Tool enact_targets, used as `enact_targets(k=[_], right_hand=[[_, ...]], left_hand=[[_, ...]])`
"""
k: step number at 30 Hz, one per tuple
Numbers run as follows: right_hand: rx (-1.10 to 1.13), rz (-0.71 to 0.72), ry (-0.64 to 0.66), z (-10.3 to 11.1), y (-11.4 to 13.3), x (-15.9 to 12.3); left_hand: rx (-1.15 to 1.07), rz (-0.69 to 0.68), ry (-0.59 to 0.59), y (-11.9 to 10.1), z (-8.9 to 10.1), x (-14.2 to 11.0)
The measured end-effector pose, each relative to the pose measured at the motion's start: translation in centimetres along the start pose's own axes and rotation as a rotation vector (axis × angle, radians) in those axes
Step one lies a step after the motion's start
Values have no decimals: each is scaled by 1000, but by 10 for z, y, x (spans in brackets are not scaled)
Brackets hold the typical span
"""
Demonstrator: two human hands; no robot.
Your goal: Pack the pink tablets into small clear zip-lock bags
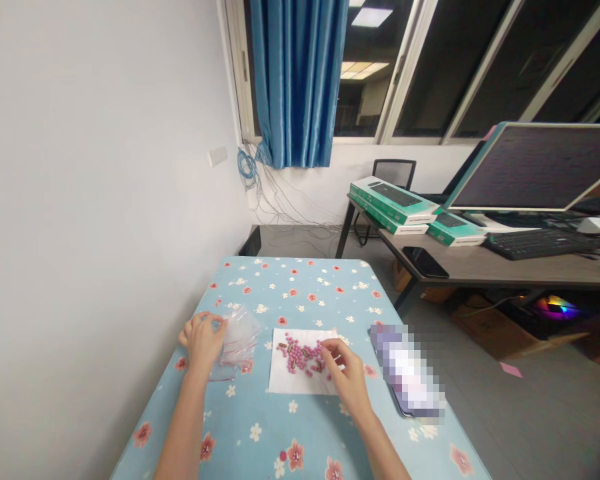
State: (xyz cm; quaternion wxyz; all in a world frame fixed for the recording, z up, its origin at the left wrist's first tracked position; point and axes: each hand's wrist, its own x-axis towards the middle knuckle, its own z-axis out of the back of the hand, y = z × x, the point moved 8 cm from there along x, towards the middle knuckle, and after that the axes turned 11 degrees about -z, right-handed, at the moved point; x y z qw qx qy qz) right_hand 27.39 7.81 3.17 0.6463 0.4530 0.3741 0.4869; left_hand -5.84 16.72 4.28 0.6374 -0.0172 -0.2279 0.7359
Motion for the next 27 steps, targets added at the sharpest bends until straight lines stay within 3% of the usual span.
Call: enact_targets(k=[3, 5, 7, 9, 10, 13, 16, 22, 27], right_hand=[[15, 5, -6, 2, 0, 0], [25, -4, -13, 2, -1, -1], [52, -22, -7, -2, -1, -3], [123, -23, 17, -8, 1, -6], [174, -16, 42, -12, 3, -8], [312, 9, 150, -25, 8, -13], [324, 15, 192, -30, 10, -13], [321, -70, 198, -28, 6, -9], [207, -64, 454, -48, 13, -22]], left_hand=[[-187, -58, -58, -4, 11, 0], [-407, -157, -127, -19, 27, -6], [-583, -247, -252, -41, 49, -19], [-581, -377, -372, -72, 71, -41], [-554, -492, -371, -94, 76, -53], [-463, -880, -271, -158, 70, -95], [-394, -1012, -186, -186, 50, -121], [-343, -998, -51, -187, 25, -132], [-282, -919, -10, -170, 22, -130]])
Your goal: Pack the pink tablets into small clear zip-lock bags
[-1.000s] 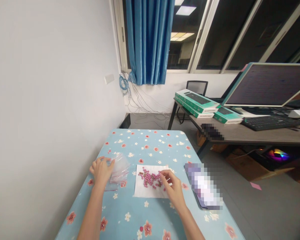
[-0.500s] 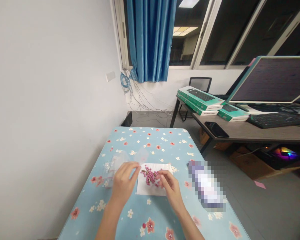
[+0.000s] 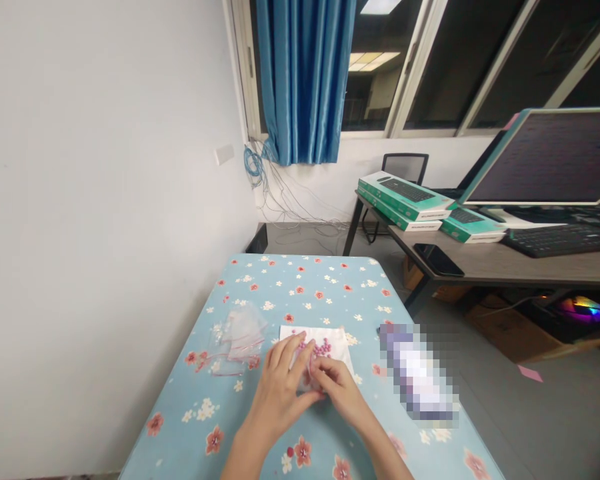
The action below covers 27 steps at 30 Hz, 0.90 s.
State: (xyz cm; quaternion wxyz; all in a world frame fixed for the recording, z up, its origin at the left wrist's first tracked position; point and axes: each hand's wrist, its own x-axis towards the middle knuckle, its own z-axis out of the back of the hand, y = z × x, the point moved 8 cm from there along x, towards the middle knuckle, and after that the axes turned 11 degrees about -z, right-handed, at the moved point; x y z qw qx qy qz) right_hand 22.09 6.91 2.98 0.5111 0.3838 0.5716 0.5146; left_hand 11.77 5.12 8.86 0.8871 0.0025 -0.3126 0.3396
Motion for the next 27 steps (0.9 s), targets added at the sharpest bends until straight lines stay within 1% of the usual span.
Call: enact_targets(k=[2, 3, 7, 10, 14, 16, 18, 20, 22, 23, 25, 27], right_hand=[[-31, 4, 64, -8, 1, -3], [-39, 6, 69, -10, 1, -4], [-44, -10, 27, -12, -4, -1], [-34, -10, -60, -7, -9, 2], [-9, 9, -230, 6, -10, 5], [-8, 29, -255, 12, -8, 6], [-35, 49, -278, 23, -4, 7], [-111, 40, -365, 43, -3, 9], [-284, 0, -515, 67, -1, 10], [-386, -30, -544, 74, -1, 12], [-557, -89, -540, 81, -2, 19], [-673, -134, -527, 82, -3, 26]], left_hand=[[-10, 14, 40, 4, -2, -7], [-19, 26, 51, 6, -3, -10], [-46, 105, 26, 15, -7, -18], [-86, 148, -2, 18, -9, -14], [-183, 153, 22, 21, -14, 0], [-222, 142, 23, 25, -16, 6], [-252, 151, 5, 33, -17, 8], [-273, 194, -34, 43, -18, 6], [-291, 255, -82, 53, -19, 1], [-300, 288, -106, 58, -19, -2], [-317, 349, -151, 64, -20, -8], [-324, 388, -189, 67, -19, -12]])
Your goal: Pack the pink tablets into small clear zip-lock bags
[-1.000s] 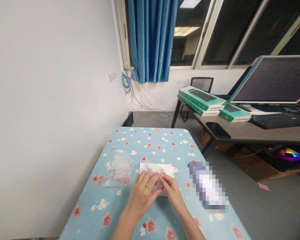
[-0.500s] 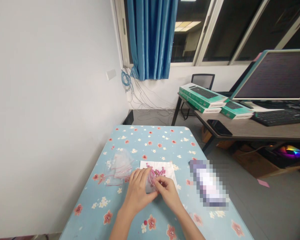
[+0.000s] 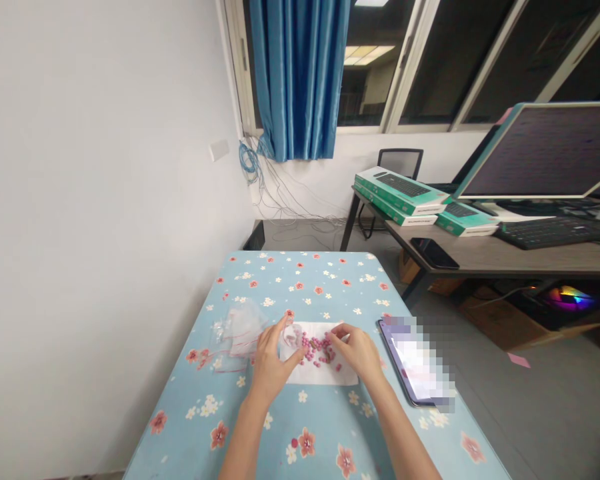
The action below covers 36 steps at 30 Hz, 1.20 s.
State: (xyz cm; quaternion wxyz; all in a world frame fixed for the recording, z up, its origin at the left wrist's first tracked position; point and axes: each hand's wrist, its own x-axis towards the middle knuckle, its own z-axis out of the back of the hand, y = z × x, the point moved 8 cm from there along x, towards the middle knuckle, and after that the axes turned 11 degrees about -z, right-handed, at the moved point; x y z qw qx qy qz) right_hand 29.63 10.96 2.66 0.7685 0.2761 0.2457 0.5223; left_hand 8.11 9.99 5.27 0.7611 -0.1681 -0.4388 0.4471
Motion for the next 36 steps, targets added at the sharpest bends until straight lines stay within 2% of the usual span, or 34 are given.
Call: enact_targets(k=[6, 16, 19, 23, 27, 29, 31, 33, 36], right_hand=[[-149, -52, -27, -10, 4, 6], [-125, -57, -46, -12, 4, 7], [5, -7, -27, -4, 15, 4], [321, 126, 87, 5, 43, -11], [398, 229, 202, 0, 64, -28], [415, 209, 185, -1, 59, -26], [390, 157, 119, 1, 44, -18], [275, 134, 62, 2, 27, -9], [50, 136, 73, -2, 7, 1]], left_hand=[[27, -10, -18, 0, 1, -2], [106, -41, 6, 2, -13, -8], [112, -40, 30, 1, -16, -8], [122, -41, 50, -2, -17, -8], [117, -52, 48, -4, -17, -8], [115, -47, 47, -3, -17, -8], [118, -38, 39, 0, -16, -8], [120, -33, 28, 2, -16, -9], [113, -32, 19, 3, -16, -9]])
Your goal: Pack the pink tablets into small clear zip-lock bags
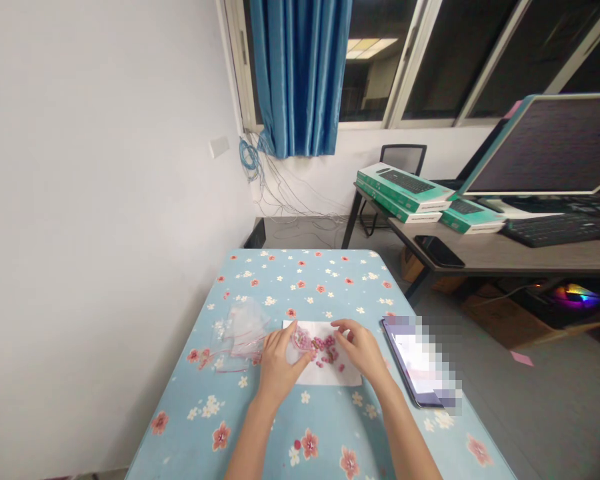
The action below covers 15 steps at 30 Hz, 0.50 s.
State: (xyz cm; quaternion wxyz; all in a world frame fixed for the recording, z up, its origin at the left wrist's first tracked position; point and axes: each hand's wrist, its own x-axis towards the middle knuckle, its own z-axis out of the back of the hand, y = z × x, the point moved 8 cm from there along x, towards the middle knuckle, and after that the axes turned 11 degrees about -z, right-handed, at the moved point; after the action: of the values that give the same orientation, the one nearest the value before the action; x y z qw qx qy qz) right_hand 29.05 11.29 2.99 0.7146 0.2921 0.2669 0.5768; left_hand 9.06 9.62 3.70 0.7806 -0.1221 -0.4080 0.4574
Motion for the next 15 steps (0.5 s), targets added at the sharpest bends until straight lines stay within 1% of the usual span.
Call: enact_targets(k=[3, 6, 11, 15], right_hand=[[-147, 37, 72, -7, -6, 1], [-226, 48, 107, -12, -2, -1], [-261, 57, 91, -15, 3, -2], [-218, -13, 89, -16, -5, 2]], left_hand=[[-5, 7, -7, 0, 0, 0], [-6, 7, -12, -1, 2, 1], [-2, -1, -3, -2, 1, 1], [1, -7, -2, -1, 0, 0]])
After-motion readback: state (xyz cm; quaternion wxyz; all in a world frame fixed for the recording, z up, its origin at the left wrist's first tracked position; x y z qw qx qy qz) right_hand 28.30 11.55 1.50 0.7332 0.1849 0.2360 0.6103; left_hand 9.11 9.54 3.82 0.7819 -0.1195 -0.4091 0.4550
